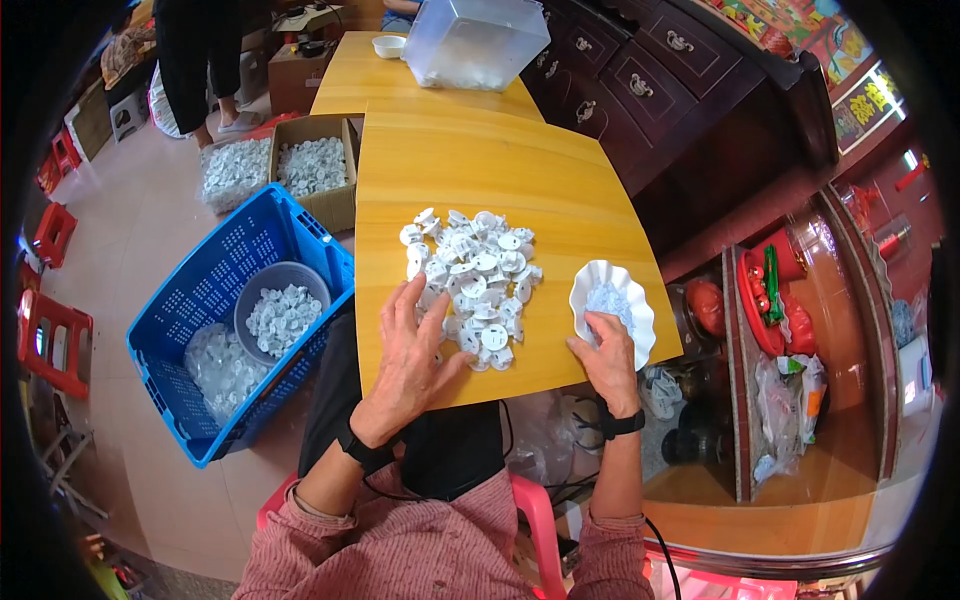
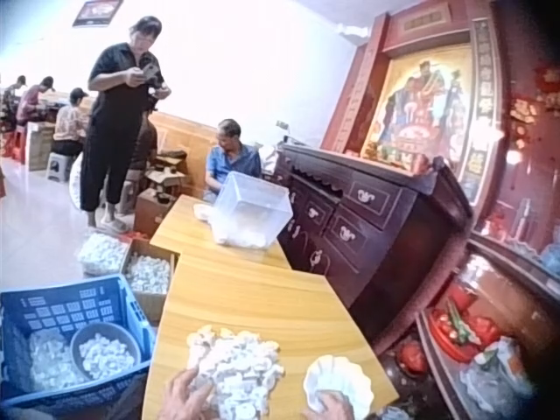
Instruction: Assembling small white plastic components manually at a workbench.
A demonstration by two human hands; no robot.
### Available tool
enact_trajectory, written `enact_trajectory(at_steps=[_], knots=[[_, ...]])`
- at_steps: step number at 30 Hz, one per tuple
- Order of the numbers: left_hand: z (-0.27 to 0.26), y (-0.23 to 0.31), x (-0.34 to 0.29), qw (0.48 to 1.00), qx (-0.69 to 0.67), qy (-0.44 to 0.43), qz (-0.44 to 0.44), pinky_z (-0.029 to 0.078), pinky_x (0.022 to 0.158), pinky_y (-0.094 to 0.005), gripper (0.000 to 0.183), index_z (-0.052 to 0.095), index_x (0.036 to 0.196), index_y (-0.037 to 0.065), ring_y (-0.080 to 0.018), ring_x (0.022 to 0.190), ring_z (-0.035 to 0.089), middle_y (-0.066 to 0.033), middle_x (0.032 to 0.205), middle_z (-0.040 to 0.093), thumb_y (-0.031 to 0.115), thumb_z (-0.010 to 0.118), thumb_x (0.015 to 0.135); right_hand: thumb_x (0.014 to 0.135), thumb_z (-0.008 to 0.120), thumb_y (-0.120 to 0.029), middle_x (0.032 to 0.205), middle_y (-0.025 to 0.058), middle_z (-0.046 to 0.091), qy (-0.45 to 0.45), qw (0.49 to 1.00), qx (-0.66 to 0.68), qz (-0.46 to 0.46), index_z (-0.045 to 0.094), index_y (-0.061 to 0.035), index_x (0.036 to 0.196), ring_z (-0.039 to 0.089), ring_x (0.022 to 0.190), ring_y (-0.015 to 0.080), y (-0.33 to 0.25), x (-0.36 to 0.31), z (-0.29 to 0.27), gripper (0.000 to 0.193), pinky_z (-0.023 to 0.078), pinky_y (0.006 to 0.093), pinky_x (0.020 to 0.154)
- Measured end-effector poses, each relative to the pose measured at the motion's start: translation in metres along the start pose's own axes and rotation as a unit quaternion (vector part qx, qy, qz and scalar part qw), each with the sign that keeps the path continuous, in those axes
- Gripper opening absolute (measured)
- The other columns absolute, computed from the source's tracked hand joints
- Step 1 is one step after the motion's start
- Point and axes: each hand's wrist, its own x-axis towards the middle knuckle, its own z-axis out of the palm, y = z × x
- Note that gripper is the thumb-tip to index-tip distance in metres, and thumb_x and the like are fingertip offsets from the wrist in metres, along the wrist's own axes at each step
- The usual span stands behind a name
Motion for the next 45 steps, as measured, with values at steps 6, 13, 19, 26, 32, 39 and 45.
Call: enact_trajectory(at_steps=[6,13,19,26,32,39,45], knots=[[0.0,0.0,0.0,1.0,0.0,-0.001,0.001,0.034,0.11,-0.0565,0.074,0.05,0.135,0.001,-0.0501,0.135,0.034,-0.0296,0.149,0.033,0.015,0.085,0.072,0.077,0.078,-0.009,0.11,0.0186,0.066,-0.01,0.995,0.066,0.07,0.069,0.0025,0.109,0.063,0.102,0.0352,-0.015,0.0,-0.005,0.035,0.052,0.0414,0.089],[-0.003,0.002,0.001,1.0,-0.005,-0.007,-0.005,0.034,0.111,-0.0561,0.073,0.05,0.135,0.001,-0.0501,0.135,0.034,-0.0293,0.148,0.033,0.015,0.085,0.073,0.076,0.074,0.002,0.091,0.0126,0.066,0.064,0.997,0.039,-0.009,0.067,0.0017,0.094,0.065,0.082,0.027,-0.02,-0.002,0.004,0.019,0.052,0.0358,0.073],[-0.002,0.001,0.0,1.0,-0.007,-0.002,-0.003,0.035,0.11,-0.0567,0.072,0.051,0.135,0.001,-0.0505,0.134,0.034,-0.0292,0.148,0.034,0.015,0.085,0.073,0.077,0.068,0.007,0.09,0.0128,0.065,0.092,0.994,0.032,-0.055,0.064,-0.0005,0.086,0.059,0.088,0.0345,-0.03,-0.004,0.008,0.012,0.049,0.043,0.078],[-0.001,0.0,-0.001,1.0,-0.006,-0.007,-0.004,0.035,0.11,-0.057,0.071,0.051,0.134,0.001,-0.0511,0.134,0.034,-0.03,0.148,0.033,0.014,0.084,0.074,0.08,0.066,0.007,0.091,0.0135,0.065,0.098,0.991,0.037,-0.088,0.064,0.0,0.087,0.06,0.089,0.034,-0.052,-0.008,0.007,0.009,0.05,0.0424,0.078],[0.001,-0.001,-0.001,1.0,-0.004,-0.002,-0.011,0.035,0.111,-0.0543,0.07,0.054,0.135,0.003,-0.048,0.136,0.034,-0.0272,0.149,0.035,0.013,0.084,0.073,0.081,0.068,0.005,0.094,0.0148,0.067,0.03,0.992,0.07,-0.097,0.067,0.001,0.091,0.063,0.093,0.0345,-0.064,-0.02,0.013,0.011,0.052,0.0416,0.08],[0.002,-0.004,-0.002,1.0,-0.008,0.007,-0.008,0.035,0.111,-0.0545,0.068,0.055,0.133,0.002,-0.0483,0.136,0.034,-0.0268,0.149,0.035,0.012,0.083,0.073,0.085,0.068,0.002,0.094,0.0164,0.069,0.001,0.988,0.149,-0.05,0.069,0.0023,0.099,0.068,0.087,0.0337,-0.072,-0.025,0.003,0.014,0.054,0.0395,0.077],[0.002,-0.003,-0.002,1.0,-0.012,0.011,0.0,0.035,0.111,-0.0548,0.068,0.055,0.132,0.002,-0.049,0.136,0.034,-0.0277,0.148,0.035,0.011,0.083,0.071,0.089,0.066,-0.001,0.089,0.0168,0.069,-0.001,0.986,0.164,0.036,0.069,0.0024,0.099,0.069,0.082,0.0322,-0.065,-0.029,0.001,0.011,0.054,0.0372,0.073]])
